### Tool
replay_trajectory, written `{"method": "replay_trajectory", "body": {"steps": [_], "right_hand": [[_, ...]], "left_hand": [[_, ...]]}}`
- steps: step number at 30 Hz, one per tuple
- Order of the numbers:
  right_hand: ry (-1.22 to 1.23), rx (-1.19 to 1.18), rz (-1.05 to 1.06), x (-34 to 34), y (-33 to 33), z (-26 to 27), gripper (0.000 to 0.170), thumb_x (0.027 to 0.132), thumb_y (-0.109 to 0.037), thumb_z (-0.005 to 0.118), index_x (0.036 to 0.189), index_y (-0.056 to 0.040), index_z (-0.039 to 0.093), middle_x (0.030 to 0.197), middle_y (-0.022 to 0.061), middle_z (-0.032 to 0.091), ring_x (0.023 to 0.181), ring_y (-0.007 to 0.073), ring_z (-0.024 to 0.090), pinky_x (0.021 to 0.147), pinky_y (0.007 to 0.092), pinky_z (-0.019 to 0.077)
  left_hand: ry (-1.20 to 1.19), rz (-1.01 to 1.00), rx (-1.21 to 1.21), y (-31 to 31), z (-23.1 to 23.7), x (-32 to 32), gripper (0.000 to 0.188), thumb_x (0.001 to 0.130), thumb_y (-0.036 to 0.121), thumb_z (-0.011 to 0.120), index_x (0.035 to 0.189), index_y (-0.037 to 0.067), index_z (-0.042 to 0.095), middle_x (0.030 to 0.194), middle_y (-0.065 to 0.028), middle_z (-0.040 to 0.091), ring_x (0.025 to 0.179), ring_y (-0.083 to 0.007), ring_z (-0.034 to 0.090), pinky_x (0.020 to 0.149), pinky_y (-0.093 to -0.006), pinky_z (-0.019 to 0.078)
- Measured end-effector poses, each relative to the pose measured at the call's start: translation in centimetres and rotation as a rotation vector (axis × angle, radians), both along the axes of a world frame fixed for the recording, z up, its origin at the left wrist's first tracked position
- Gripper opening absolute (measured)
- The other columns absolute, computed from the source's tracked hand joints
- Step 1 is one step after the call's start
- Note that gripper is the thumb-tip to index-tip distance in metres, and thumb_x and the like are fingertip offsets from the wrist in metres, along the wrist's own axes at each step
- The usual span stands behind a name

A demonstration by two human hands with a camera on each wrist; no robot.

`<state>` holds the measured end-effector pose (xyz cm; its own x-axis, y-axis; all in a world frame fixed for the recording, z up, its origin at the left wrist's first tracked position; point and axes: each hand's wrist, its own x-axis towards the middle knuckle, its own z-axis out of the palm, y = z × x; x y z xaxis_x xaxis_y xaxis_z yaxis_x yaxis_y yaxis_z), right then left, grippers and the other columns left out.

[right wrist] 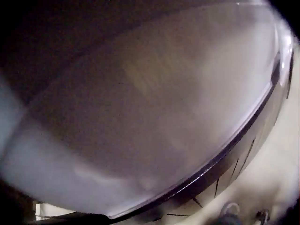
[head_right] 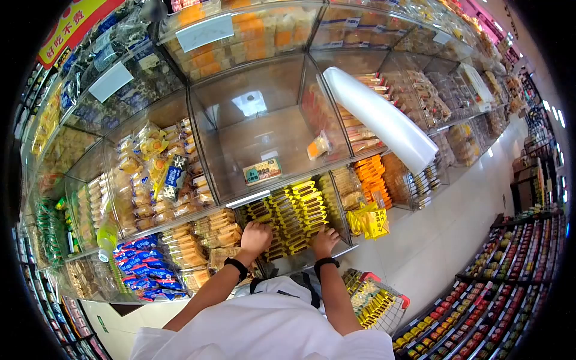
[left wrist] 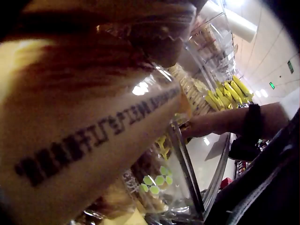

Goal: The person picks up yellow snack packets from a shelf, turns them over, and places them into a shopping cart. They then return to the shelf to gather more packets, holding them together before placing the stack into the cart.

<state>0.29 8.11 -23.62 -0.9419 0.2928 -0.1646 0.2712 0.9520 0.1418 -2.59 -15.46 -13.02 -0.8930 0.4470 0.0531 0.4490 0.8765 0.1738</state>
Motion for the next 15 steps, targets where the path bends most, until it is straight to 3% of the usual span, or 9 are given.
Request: {"method": "replay_trajectory", "body": {"steps": [6,9,12,15], "right_hand": [[-0.148,-0.152,-0.064,-0.4,-0.3,2.7,0.064,0.064,-0.038,0.070,0.116,-0.0142,0.043,0.102,0.0166,0.040,0.092,0.0358,0.044,0.083,0.0488,0.0360],[-0.225,-0.166,-0.046,-0.5,-0.2,2.8,0.054,0.072,-0.031,0.065,0.118,-0.0164,0.042,0.107,0.0192,0.039,0.093,0.0367,0.046,0.082,0.0474,0.0390],[-0.257,-0.182,-0.018,-0.5,0.2,1.3,0.052,0.073,-0.022,0.064,0.118,-0.0159,0.039,0.116,0.0233,0.038,0.097,0.0398,0.050,0.081,0.0475,0.0416],[-0.277,-0.197,0.042,-0.3,0.5,0.6,0.052,0.076,-0.015,0.058,0.123,-0.0219,0.038,0.130,0.0304,0.025,0.101,0.0429,0.049,0.081,0.0475,0.0419]], "left_hand": [[-0.008,-0.005,-0.008,0.0,0.1,-0.1,0.015,0.069,0.024,0.056,0.069,0.009,0.058,0.067,-0.0065,0.059,0.070,-0.0201,0.055,0.073,-0.0326,0.0405],[0.002,0.000,-0.042,0.1,0.1,-0.1,0.016,0.068,0.025,0.058,0.069,0.009,0.058,0.068,-0.0062,0.059,0.071,-0.0199,0.056,0.071,-0.0324,0.0408],[-0.002,0.000,-0.027,0.0,0.4,-0.1,0.017,0.067,0.026,0.060,0.068,0.009,0.058,0.068,-0.0059,0.059,0.071,-0.0197,0.056,0.070,-0.0322,0.0411],[-0.005,0.004,0.005,0.0,0.7,-0.1,0.017,0.066,0.026,0.061,0.068,0.010,0.058,0.068,-0.0057,0.059,0.070,-0.0199,0.056,0.070,-0.0323,0.0410]]}}
